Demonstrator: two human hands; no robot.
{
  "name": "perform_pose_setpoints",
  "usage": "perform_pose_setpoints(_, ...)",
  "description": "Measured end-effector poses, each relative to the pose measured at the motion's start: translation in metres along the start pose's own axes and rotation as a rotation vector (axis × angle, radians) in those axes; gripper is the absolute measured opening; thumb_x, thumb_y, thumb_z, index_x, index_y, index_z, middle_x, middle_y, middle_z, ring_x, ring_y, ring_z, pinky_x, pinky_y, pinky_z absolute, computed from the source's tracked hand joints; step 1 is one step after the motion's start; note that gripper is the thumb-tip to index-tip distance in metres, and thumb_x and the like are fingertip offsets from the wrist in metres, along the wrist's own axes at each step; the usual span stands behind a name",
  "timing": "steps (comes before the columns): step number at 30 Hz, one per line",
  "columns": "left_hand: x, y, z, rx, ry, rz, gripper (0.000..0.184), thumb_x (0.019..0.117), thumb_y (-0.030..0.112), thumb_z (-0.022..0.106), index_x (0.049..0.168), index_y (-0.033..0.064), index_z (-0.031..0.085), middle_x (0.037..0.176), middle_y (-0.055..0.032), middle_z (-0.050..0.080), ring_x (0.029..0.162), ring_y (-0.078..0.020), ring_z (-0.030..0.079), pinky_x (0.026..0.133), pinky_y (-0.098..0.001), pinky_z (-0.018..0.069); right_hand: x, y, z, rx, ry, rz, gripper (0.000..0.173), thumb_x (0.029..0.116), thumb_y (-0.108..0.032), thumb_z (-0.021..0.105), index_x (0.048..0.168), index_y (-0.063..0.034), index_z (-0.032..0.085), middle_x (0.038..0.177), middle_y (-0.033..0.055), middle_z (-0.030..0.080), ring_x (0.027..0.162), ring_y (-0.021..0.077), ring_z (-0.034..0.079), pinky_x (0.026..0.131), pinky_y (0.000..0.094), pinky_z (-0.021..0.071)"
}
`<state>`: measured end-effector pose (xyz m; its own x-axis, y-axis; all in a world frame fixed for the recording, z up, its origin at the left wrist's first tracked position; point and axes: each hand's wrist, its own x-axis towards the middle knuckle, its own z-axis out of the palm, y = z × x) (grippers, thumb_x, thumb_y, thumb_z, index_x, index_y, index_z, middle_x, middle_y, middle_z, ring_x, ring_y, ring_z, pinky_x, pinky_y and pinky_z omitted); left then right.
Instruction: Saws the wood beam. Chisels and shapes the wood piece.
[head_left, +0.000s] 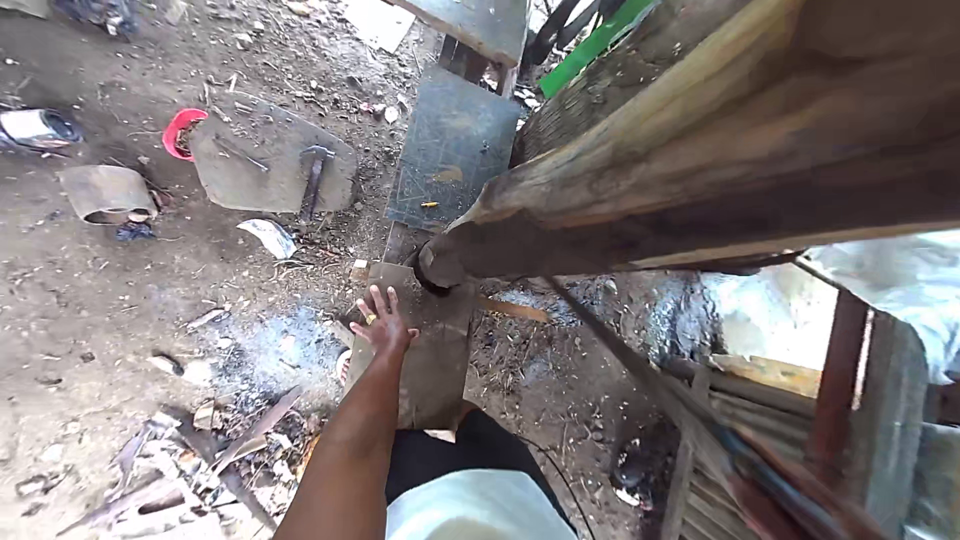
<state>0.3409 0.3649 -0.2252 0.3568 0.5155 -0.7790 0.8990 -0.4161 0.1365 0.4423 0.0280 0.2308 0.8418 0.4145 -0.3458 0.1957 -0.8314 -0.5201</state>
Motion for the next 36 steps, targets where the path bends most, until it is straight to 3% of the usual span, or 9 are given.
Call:
perform_pose_setpoints(3, -0.007, -0.014, -0.010, -0.125, 0.014, 0.061, 0.111, 0.0821, 0.039, 0.084, 0.167, 0.0288, 0.014, 0.174, -0.0082, -0.013, 0.157, -0.0468, -0.005, 0.114, -0.0814, 0.0135, 0.099, 0.072, 0.076, -0.279, 0.191, -0.371, 0.049, 0.1017, -0.025, 0.062, 0.142, 0.0025, 0.058, 0.121, 0.0222, 0.072, 0.101, 0.0253, 0.074, 0.090, 0.0445, 0.0605)
perform_pose_setpoints(8, -0.035, -0.101, 0.012, -0.373, 0.135, -0.016, 0.099, 0.0893, 0.040, 0.077, 0.166, 0.0138, 0.020, 0.167, -0.0209, 0.027, 0.149, -0.0413, 0.037, 0.114, -0.0644, 0.0394, 0.294, 0.100, 0.180, -0.384, 0.213, -0.622, 0.037, 0.1038, -0.025, 0.057, 0.125, 0.0028, 0.069, 0.106, 0.0255, 0.074, 0.094, 0.0429, 0.074, 0.082, 0.0608, 0.0590)
perform_pose_setpoints(10, -0.058, -0.138, 0.043, -0.467, 0.125, -0.084, 0.097, 0.0929, 0.040, 0.075, 0.164, 0.0048, 0.019, 0.161, -0.0273, 0.034, 0.148, -0.0421, 0.038, 0.119, -0.0594, 0.0357, 0.346, 0.091, 0.208, -0.516, 0.091, -0.557, 0.032, 0.1012, -0.021, 0.058, 0.108, 0.0065, 0.072, 0.101, 0.0308, 0.072, 0.098, 0.0502, 0.070, 0.085, 0.0655, 0.0539)
perform_pose_setpoints(13, -0.092, -0.169, 0.091, -0.552, 0.065, -0.228, 0.095, 0.0949, 0.046, 0.072, 0.163, 0.0018, 0.022, 0.156, -0.0299, 0.041, 0.144, -0.0433, 0.044, 0.119, -0.0588, 0.0365, 0.400, 0.071, 0.245, -0.535, -0.326, -0.175, 0.040, 0.1022, -0.023, 0.062, 0.131, 0.0053, 0.064, 0.134, 0.0304, 0.061, 0.131, 0.0454, 0.055, 0.113, 0.0609, 0.0385)
perform_pose_setpoints(16, -0.115, -0.177, 0.134, -0.654, 0.062, -0.325, 0.091, 0.0969, 0.050, 0.068, 0.163, 0.0068, 0.023, 0.158, -0.0268, 0.041, 0.146, -0.0420, 0.042, 0.120, -0.0590, 0.0346, 0.434, 0.073, 0.290, -0.614, -0.462, -0.165, 0.035, 0.0940, -0.018, 0.071, 0.125, -0.0009, 0.069, 0.127, 0.0292, 0.065, 0.119, 0.0490, 0.060, 0.099, 0.0693, 0.0442)
perform_pose_setpoints(20, -0.130, -0.166, 0.146, -0.857, 0.172, -0.431, 0.088, 0.0983, 0.048, 0.067, 0.164, 0.0097, 0.022, 0.159, -0.0246, 0.041, 0.144, -0.0389, 0.045, 0.117, -0.0573, 0.0386, 0.404, 0.052, 0.301, -0.697, -0.607, -0.153, 0.046, 0.1003, -0.025, 0.062, 0.140, -0.0031, 0.060, 0.146, 0.0274, 0.054, 0.139, 0.0470, 0.047, 0.112, 0.0690, 0.0347)
perform_pose_setpoints(27, -0.146, -0.161, 0.132, -0.728, 0.164, -0.374, 0.085, 0.0971, 0.048, 0.067, 0.160, 0.0032, 0.032, 0.161, -0.0252, 0.036, 0.150, -0.0383, 0.037, 0.122, -0.0533, 0.0338, 0.358, 0.086, 0.306, -0.509, -0.282, -0.300, 0.046, 0.0997, -0.030, 0.061, 0.137, -0.0024, 0.062, 0.140, 0.0258, 0.058, 0.133, 0.0445, 0.053, 0.110, 0.0628, 0.0414)
perform_pose_setpoints(29, -0.139, -0.165, 0.124, -0.651, 0.168, -0.286, 0.080, 0.0986, 0.047, 0.065, 0.158, 0.0032, 0.036, 0.161, -0.0239, 0.037, 0.151, -0.0367, 0.035, 0.124, -0.0518, 0.0311, 0.311, 0.114, 0.309, -0.315, -0.335, -0.132, 0.056, 0.1040, -0.033, 0.056, 0.152, -0.0056, 0.048, 0.144, 0.0237, 0.057, 0.133, 0.0409, 0.055, 0.111, 0.0596, 0.0437)
perform_pose_setpoints(36, -0.074, -0.167, 0.078, -0.526, -0.058, -0.104, 0.073, 0.1036, 0.061, 0.045, 0.156, 0.0094, 0.043, 0.150, -0.0232, 0.052, 0.139, -0.0377, 0.051, 0.115, -0.0584, 0.0415, 0.105, 0.166, 0.406, 0.420, -0.531, 0.741, 0.073, 0.1009, -0.057, 0.058, 0.149, -0.0034, 0.045, 0.139, 0.0262, 0.056, 0.124, 0.0398, 0.059, 0.100, 0.0576, 0.0514)
